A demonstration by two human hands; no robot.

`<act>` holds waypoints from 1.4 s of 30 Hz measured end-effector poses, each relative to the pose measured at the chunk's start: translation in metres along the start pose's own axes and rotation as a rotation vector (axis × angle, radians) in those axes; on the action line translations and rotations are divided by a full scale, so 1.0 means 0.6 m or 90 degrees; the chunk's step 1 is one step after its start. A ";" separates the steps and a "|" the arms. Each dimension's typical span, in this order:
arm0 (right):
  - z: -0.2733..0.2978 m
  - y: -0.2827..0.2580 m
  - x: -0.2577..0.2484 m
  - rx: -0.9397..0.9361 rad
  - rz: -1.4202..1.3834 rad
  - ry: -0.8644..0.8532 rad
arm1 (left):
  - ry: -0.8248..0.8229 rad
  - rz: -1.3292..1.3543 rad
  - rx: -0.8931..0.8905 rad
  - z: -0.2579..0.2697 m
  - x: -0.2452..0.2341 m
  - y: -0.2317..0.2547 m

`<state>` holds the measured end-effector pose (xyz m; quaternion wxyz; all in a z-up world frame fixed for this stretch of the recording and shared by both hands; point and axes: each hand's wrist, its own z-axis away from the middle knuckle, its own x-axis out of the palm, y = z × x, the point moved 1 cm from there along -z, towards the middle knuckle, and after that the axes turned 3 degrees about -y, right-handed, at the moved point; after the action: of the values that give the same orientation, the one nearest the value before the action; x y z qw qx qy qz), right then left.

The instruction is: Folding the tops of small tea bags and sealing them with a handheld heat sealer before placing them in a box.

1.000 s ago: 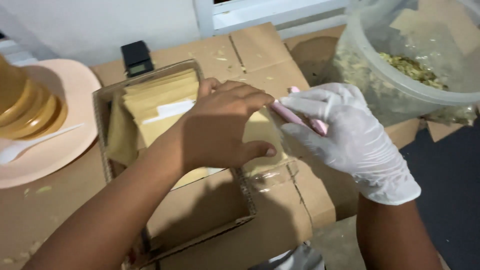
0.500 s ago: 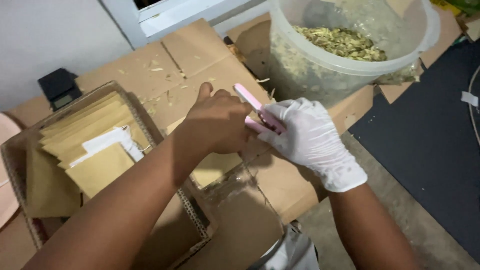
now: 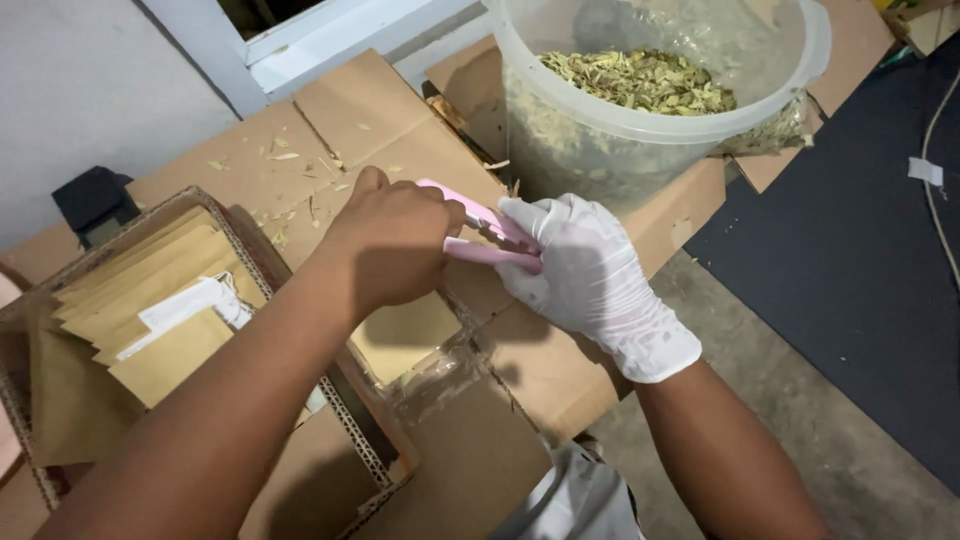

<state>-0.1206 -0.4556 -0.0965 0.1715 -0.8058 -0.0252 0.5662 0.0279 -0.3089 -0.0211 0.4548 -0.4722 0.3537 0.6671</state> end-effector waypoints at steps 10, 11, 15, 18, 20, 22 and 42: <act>-0.019 -0.079 -0.079 -0.014 -0.135 -0.022 | 0.189 -0.108 -0.004 0.083 -0.032 -0.009; -0.024 -0.088 -0.078 -0.089 -0.126 0.021 | 0.198 -0.129 -0.018 0.095 -0.036 -0.012; -0.066 -0.145 -0.084 -0.211 -0.189 0.026 | 0.259 -0.196 -0.062 0.173 -0.041 -0.028; -0.094 -0.228 -0.090 -0.251 -0.367 -0.062 | 0.349 -0.200 -0.115 0.260 -0.048 -0.038; -0.101 -0.269 -0.082 -0.321 -0.348 -0.056 | 0.402 -0.113 -0.151 0.321 -0.045 -0.056; -0.117 -0.314 -0.080 -0.385 -0.329 -0.043 | 0.461 -0.031 -0.178 0.386 -0.039 -0.070; -0.146 -0.351 0.033 -0.406 -0.193 0.031 | 0.224 0.222 -0.537 0.427 0.092 -0.160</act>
<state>-0.0008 -0.2746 -0.0238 -0.0060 -0.8193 -0.3157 0.4785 0.0315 -0.0307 0.0000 0.0388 -0.6546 0.1976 0.7287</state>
